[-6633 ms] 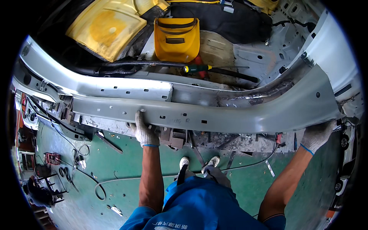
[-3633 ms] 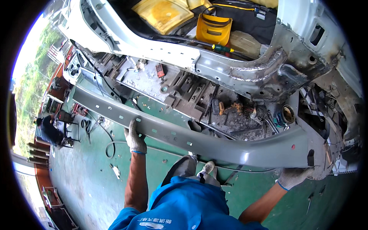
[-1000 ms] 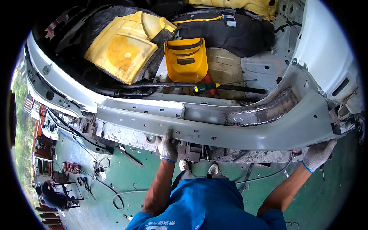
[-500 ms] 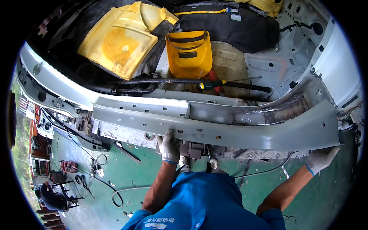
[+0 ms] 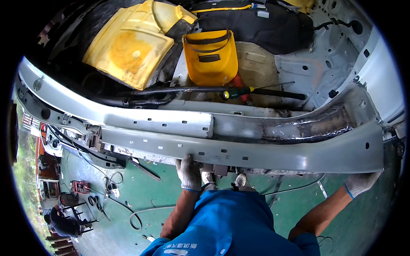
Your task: The person repeatedly positions and aligns a metal car bumper beam against the front frame of a vehicle, checking fitment and making small adjustments. The person also uses a metal ruler to measure gaps between the beam and the car body.
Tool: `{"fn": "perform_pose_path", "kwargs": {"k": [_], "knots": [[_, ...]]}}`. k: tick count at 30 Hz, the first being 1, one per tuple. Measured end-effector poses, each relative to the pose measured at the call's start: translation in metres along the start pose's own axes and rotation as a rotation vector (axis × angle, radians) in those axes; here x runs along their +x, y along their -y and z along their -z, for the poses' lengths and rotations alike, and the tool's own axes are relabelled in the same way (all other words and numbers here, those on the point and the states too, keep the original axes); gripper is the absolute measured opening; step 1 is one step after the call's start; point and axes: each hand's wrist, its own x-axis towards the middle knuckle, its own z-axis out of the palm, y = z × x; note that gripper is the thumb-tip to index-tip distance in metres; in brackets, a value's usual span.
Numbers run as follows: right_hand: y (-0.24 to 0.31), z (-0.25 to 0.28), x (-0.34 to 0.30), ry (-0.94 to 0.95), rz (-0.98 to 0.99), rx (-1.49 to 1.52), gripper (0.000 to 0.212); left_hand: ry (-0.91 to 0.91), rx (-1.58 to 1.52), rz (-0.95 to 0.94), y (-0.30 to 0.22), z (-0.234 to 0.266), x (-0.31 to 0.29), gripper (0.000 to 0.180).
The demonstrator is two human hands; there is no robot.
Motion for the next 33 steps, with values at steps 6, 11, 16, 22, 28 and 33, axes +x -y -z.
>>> {"fn": "perform_pose_path", "kwargs": {"k": [6, 11, 16, 22, 28, 33], "knots": [[0.0, -0.02, -0.008, -0.011, 0.031, -0.049, 0.048, 0.053, -0.043, 0.05, 0.002, -0.004, 0.012, 0.08], [-0.003, -0.003, 0.016, 0.117, 0.029, 0.035, 0.051, 0.075, 0.016, 0.027, 0.004, -0.023, 0.024, 0.075], [-0.007, 0.008, 0.034, 0.188, 0.109, 0.01, 0.05, 0.081, -0.035, 0.045, 0.006, -0.042, 0.03, 0.074], [-0.007, -0.009, 0.03, 0.196, 0.102, 0.003, 0.048, 0.075, -0.021, 0.034, 0.009, -0.046, 0.039, 0.072], [-0.008, -0.037, 0.015, 0.051, 0.063, -0.047, 0.053, 0.079, 0.007, 0.039, 0.005, -0.045, 0.046, 0.07], [-0.008, -0.058, -0.011, 0.039, 0.054, -0.123, 0.068, 0.056, -0.047, 0.248, 0.051, 0.013, 0.099, 0.056]]}}
